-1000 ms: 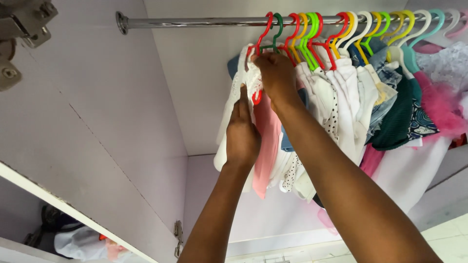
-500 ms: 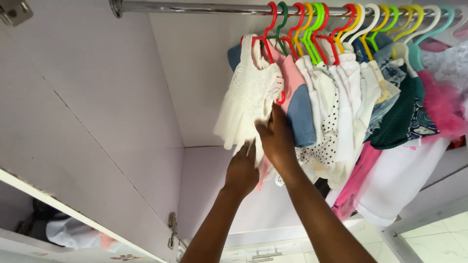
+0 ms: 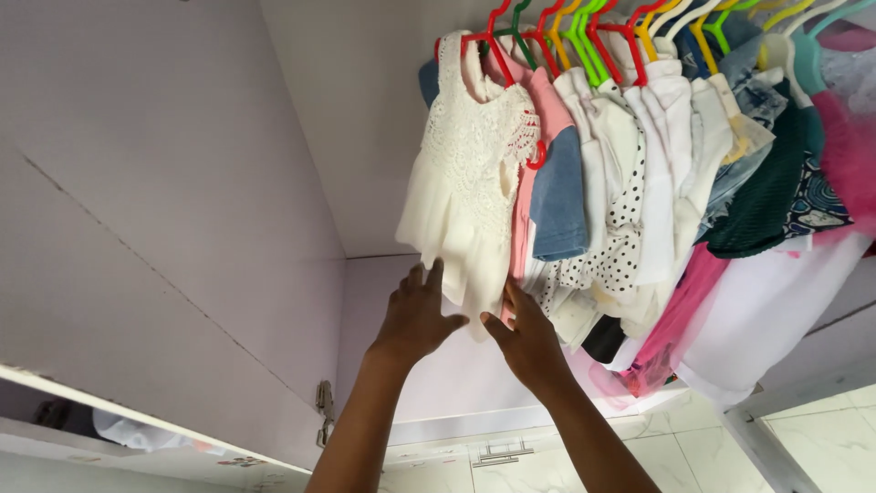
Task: The recorder picks up baby clothes from a bed, attaches them to hangers, and hangs them in a wardrobe closet.
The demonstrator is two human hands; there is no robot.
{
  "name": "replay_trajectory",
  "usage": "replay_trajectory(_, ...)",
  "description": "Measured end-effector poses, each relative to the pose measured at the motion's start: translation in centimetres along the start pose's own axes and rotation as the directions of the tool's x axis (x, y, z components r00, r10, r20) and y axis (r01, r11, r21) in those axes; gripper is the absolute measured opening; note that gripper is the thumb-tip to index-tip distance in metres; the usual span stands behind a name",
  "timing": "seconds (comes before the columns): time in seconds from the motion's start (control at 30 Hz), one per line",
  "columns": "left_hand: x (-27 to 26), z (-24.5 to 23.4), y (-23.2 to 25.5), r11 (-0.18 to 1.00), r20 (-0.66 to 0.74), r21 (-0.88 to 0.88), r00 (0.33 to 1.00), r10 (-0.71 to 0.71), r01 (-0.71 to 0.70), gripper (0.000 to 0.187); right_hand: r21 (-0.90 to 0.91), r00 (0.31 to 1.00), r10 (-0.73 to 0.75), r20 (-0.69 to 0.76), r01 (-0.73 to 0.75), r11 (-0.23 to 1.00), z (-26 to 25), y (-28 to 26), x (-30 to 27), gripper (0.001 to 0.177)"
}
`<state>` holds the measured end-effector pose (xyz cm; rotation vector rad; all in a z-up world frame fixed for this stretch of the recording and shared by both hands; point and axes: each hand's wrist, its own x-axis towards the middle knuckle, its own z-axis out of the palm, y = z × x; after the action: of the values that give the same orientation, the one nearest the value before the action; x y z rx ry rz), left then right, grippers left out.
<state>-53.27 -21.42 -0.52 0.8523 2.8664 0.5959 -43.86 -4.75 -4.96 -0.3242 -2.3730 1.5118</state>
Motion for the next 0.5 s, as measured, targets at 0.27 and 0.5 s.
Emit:
replay_trajectory(0.27,-4.6,-4.1,6.3,0.858,-0.251,-0.486,0.967,0.048,-0.169,0.08,0.065,0.976,-0.216,-0.028,0.218,0.974,-3.8,-10.7,-5.3,0.077)
replay_trajectory(0.5,-8.3,-7.0,10.7,0.505,-0.404,-0.785,0.915,0.021,-0.358,0.077,0.537,0.976,-0.217,-0.03,0.199,0.82,-7.1,-14.2,-6.2,0.062)
